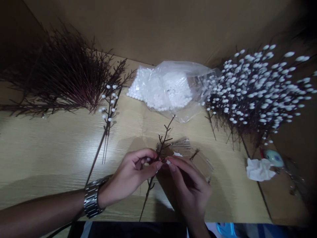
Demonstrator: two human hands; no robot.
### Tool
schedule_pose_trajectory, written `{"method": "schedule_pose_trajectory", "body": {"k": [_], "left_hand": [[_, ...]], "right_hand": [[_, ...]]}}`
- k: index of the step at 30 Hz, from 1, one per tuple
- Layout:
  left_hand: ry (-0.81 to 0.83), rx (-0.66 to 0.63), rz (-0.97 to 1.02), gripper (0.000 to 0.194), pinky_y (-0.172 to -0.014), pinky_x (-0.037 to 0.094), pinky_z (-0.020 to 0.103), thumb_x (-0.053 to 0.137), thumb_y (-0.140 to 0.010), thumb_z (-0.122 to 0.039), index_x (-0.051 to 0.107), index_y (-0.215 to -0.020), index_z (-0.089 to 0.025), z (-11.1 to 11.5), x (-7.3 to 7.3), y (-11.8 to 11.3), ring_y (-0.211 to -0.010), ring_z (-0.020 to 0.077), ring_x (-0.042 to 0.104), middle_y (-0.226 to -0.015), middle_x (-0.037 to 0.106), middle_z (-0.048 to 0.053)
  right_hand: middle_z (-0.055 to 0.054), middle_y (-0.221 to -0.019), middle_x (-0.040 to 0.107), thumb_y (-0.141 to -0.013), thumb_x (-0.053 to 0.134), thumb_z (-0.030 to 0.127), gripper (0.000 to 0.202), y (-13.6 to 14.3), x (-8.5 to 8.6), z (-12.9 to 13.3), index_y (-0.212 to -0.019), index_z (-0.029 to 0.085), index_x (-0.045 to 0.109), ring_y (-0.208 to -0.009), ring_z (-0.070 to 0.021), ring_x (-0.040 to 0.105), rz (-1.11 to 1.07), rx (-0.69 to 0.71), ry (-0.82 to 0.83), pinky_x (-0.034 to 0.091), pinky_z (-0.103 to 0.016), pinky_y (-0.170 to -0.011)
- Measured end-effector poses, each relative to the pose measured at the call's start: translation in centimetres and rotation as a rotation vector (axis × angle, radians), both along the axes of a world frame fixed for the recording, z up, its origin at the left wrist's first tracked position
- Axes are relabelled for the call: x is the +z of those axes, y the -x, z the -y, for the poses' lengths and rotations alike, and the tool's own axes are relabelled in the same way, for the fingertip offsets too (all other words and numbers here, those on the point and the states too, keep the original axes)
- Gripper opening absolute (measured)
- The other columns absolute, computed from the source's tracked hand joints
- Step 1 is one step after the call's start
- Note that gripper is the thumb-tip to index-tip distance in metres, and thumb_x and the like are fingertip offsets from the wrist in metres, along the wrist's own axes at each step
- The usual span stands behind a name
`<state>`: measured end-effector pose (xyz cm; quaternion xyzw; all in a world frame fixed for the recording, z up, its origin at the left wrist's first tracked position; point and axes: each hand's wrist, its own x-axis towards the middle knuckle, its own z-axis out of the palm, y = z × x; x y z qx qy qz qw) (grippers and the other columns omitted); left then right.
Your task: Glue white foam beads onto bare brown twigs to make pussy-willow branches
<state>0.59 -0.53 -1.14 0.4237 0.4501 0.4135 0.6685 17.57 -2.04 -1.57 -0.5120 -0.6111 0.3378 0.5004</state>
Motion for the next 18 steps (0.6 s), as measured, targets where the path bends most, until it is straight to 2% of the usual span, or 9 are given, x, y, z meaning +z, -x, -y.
{"method": "schedule_pose_trajectory", "body": {"k": [8, 18], "left_hand": [[-0.002, -0.009, -0.008, 0.017, -0.059, 0.037, 0.025, 0.068, -0.09, -0.031, 0.066, -0.082, -0.016, 0.36, -0.5, 0.1, -0.068, 0.0124, 0.047, -0.075, 0.057, -0.001], [-0.034, -0.007, -0.028, 0.018, -0.053, 0.033, 0.023, 0.068, -0.091, -0.029, 0.064, -0.078, -0.016, 0.29, -0.34, 0.11, -0.061, 0.0101, 0.043, -0.072, 0.056, -0.003]], "right_hand": [[0.002, -0.099, 0.075, -0.086, 0.068, 0.009, 0.035, 0.19, -0.24, 0.23, -0.106, 0.037, 0.075, -0.091, -0.0159, 0.07, -0.017, -0.01, 0.02, 0.059, -0.029, -0.077], [0.002, -0.097, 0.075, -0.087, 0.066, 0.006, 0.036, 0.06, -0.08, 0.14, -0.108, 0.034, 0.075, -0.09, -0.014, 0.069, -0.036, 0.042, 0.025, 0.058, -0.026, -0.076]]}}
